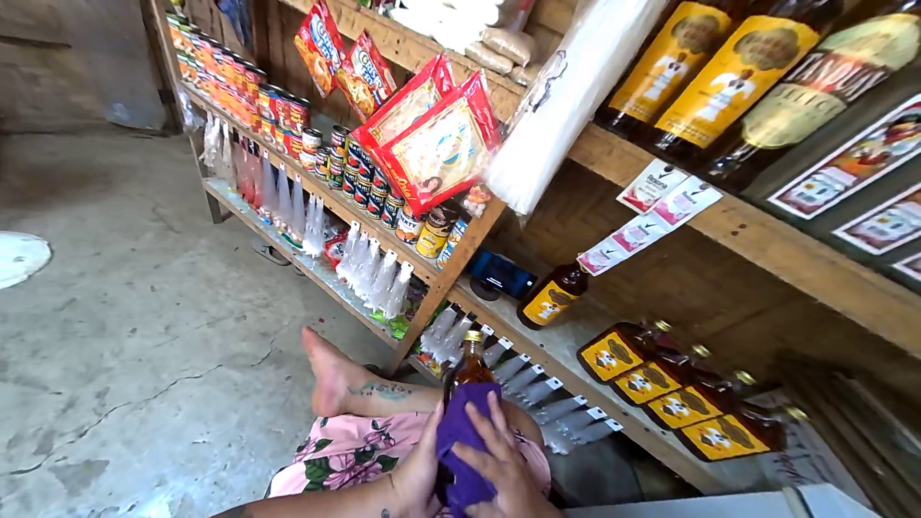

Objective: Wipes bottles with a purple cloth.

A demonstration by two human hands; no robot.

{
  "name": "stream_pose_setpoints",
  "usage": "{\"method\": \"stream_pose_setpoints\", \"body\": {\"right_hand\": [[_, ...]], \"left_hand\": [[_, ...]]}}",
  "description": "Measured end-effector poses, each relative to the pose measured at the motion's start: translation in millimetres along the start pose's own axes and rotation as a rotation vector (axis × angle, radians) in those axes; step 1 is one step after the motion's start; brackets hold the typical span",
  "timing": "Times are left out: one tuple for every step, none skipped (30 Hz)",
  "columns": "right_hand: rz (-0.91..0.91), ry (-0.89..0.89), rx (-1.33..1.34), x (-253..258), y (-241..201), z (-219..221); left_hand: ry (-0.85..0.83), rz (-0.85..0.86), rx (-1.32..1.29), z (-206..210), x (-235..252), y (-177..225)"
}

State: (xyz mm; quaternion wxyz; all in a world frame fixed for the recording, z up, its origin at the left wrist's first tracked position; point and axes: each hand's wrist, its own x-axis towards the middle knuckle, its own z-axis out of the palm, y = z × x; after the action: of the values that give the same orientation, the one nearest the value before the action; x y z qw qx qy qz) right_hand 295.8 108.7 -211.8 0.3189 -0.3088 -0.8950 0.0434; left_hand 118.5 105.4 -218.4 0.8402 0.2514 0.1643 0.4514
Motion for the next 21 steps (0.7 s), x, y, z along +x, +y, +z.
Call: {"method": "stream_pose_setpoints", "body": {"right_hand": [[0.035, 0.049, 0.034, 5.0, 5.5, -1.9], [0.070, 0.102, 0.063, 10.6, 10.5, -4.5], [0.114, 0.150, 0.099, 15.7, 14.5, -7.8], [0.178, 0.193, 0.147, 20.2, 16.2, -12.3], [0.251, 0.230, 0.201, 23.9, 16.5, -17.6], [0.329, 0.256, 0.246, 27.3, 16.3, -23.4], [0.406, 0.279, 0.290, 31.2, 16.2, -29.2], [0.458, 0.274, 0.391, 36.9, 16.5, -35.9], [0.487, 0.272, 0.508, 42.9, 17.1, -41.9], [0.505, 0.282, 0.614, 48.0, 18.4, -46.8], [0.527, 0.305, 0.692, 52.2, 19.1, -50.7], [0.558, 0.337, 0.745, 56.2, 18.3, -54.5], [0.585, 0.375, 0.769, 59.9, 16.5, -58.2], [0.599, 0.409, 0.754, 63.3, 13.6, -61.6], [0.590, 0.427, 0.714, 66.0, 11.2, -64.6], [0.571, 0.433, 0.666, 66.8, 10.5, -66.6], [0.548, 0.428, 0.611, 66.2, 11.4, -68.4], [0.521, 0.422, 0.540, 64.2, 14.6, -70.2], [0.494, 0.426, 0.463, 63.0, 17.5, -72.6], [0.476, 0.442, 0.386, 63.3, 19.1, -75.1], [0.481, 0.462, 0.334, 64.3, 19.4, -76.5]], "left_hand": [[-0.029, 0.010, 0.050, -0.9, 0.2, -1.1], [-0.061, 0.003, 0.082, -2.8, 0.4, -2.2], [-0.082, -0.021, 0.114, -2.5, -0.2, -1.8], [-0.094, -0.048, 0.134, -1.6, -0.8, -1.4], [-0.109, -0.060, 0.149, -1.6, -1.3, -1.3], [-0.117, -0.071, 0.157, -1.1, -1.6, -1.2], [-0.129, -0.082, 0.172, 0.0, -1.9, -0.2], [-0.138, -0.100, 0.197, 3.7, -2.8, 2.5], [-0.165, -0.125, 0.205, 4.2, -2.6, 3.7], [-0.218, -0.151, 0.178, -2.6, -0.3, 1.0], [-0.253, -0.169, 0.171, -7.2, 1.4, -1.0], [-0.271, -0.183, 0.181, -9.3, 2.2, -1.9], [-0.273, -0.189, 0.199, -9.6, 2.2, -2.2], [-0.269, -0.190, 0.223, -8.9, 2.2, -2.1], [-0.256, -0.185, 0.251, -7.6, 1.9, -1.4], [-0.233, -0.167, 0.298, -5.1, 0.9, -0.5], [-0.210, -0.131, 0.356, -2.7, -0.1, -0.2], [-0.191, -0.068, 0.424, -1.0, -0.1, -1.2], [-0.180, 0.012, 0.499, -1.7, 1.8, -3.6], [-0.154, 0.079, 0.578, -2.7, 4.3, -6.1], [-0.130, 0.120, 0.636, -4.2, 6.8, -8.6]]}}
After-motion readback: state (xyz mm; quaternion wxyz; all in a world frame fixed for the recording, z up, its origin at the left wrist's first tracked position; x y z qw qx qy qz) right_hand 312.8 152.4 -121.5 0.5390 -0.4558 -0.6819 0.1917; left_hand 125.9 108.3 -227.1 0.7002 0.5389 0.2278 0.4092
